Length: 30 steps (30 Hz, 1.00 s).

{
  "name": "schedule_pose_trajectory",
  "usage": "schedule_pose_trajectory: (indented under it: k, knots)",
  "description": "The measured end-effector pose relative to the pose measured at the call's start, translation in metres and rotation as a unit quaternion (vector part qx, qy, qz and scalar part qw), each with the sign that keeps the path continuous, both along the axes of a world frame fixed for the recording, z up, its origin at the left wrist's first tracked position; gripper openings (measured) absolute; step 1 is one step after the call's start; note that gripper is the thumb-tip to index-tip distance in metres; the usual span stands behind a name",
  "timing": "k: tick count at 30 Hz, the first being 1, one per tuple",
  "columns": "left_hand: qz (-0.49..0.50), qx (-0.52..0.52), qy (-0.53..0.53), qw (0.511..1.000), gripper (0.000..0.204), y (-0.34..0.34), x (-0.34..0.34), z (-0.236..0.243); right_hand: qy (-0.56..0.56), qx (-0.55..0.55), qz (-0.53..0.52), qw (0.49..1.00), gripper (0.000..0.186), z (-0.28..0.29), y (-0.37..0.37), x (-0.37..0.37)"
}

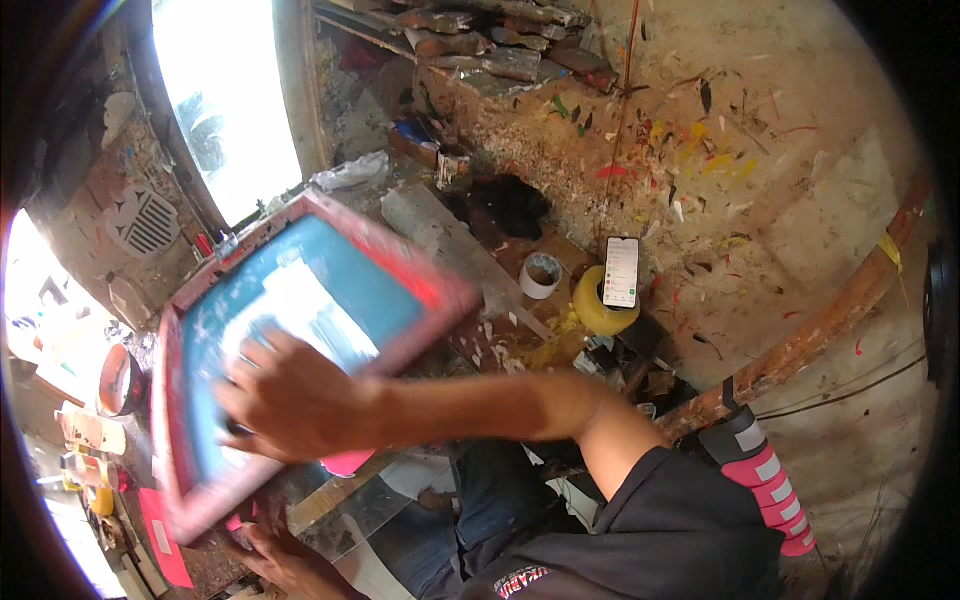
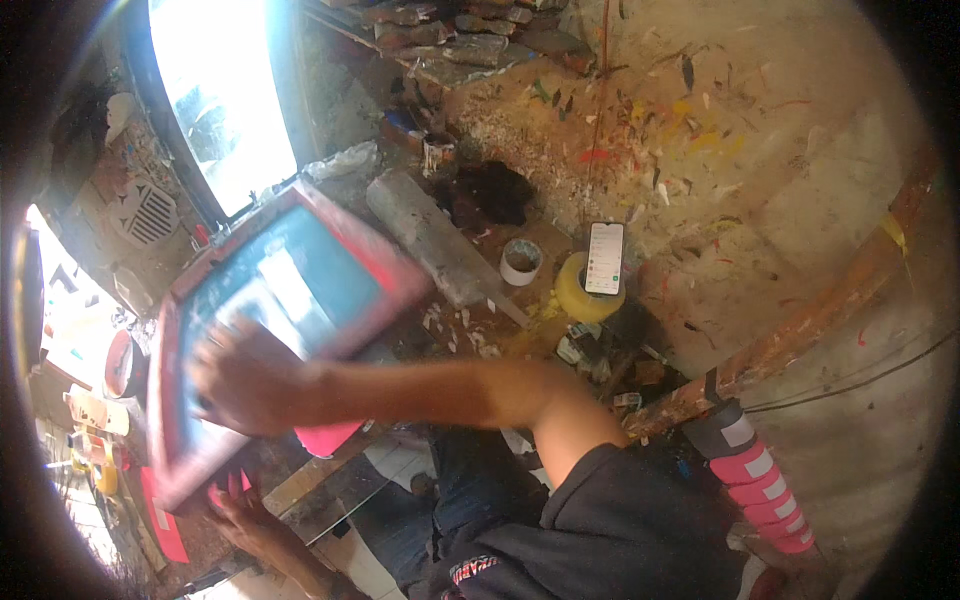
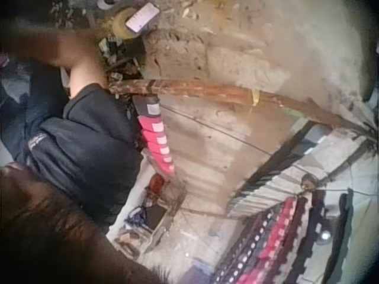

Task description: The person uses a squeegee to pull white ink across a screen printing frame, transferring the design onto a series of rectangular cards. They print on dark grey cards first, then switch to pink cards, placing each finished item on the table.

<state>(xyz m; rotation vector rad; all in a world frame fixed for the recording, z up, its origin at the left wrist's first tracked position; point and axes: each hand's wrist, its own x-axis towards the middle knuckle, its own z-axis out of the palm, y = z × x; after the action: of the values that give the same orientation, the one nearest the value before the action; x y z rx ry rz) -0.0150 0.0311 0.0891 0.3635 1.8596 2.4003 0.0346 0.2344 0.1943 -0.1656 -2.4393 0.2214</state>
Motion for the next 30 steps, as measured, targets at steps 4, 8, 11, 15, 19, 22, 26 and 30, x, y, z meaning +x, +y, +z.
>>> schedule_pose_trajectory:
  k: [4,8,11,15,19,22,26,30]
  knots:
    - [-0.04,-0.143,-0.117,0.982,0.045,-0.049,-0.004,-0.115,-0.222,-0.104,0.003,0.969,0.027,-0.094,0.003,0.014]
    - [-0.068,-0.176,-0.151,0.97,0.041,-0.059,0.004,-0.152,-0.205,-0.109,0.092,0.968,0.02,-0.124,-0.002,0.034]
    - [-0.038,-0.125,-0.119,0.984,0.048,-0.049,0.015,-0.132,-0.181,-0.033,0.057,0.981,0.022,-0.136,-0.011,0.031]
    - [-0.079,-0.163,-0.165,0.97,0.047,-0.053,0.012,-0.103,-0.292,-0.085,0.001,0.953,0.015,-0.109,0.068,-0.065]
    - [-0.118,-0.139,-0.24,0.954,0.043,-0.057,0.007,-0.104,-0.279,-0.049,-0.007,0.959,0.015,-0.126,0.08,-0.083]
    - [-0.108,-0.156,-0.276,0.942,0.039,-0.058,0.008,-0.098,-0.265,-0.022,0.039,0.963,0.014,-0.128,0.012,-0.008]
    - [-0.114,-0.142,-0.267,0.946,0.036,-0.054,0.008,-0.089,-0.337,-0.117,0.135,0.924,0.015,-0.116,0.025,0.006]
    - [-0.15,-0.165,-0.282,0.933,0.035,-0.058,0.005,-0.096,-0.211,-0.046,0.003,0.976,0.009,-0.119,0.086,-0.082]
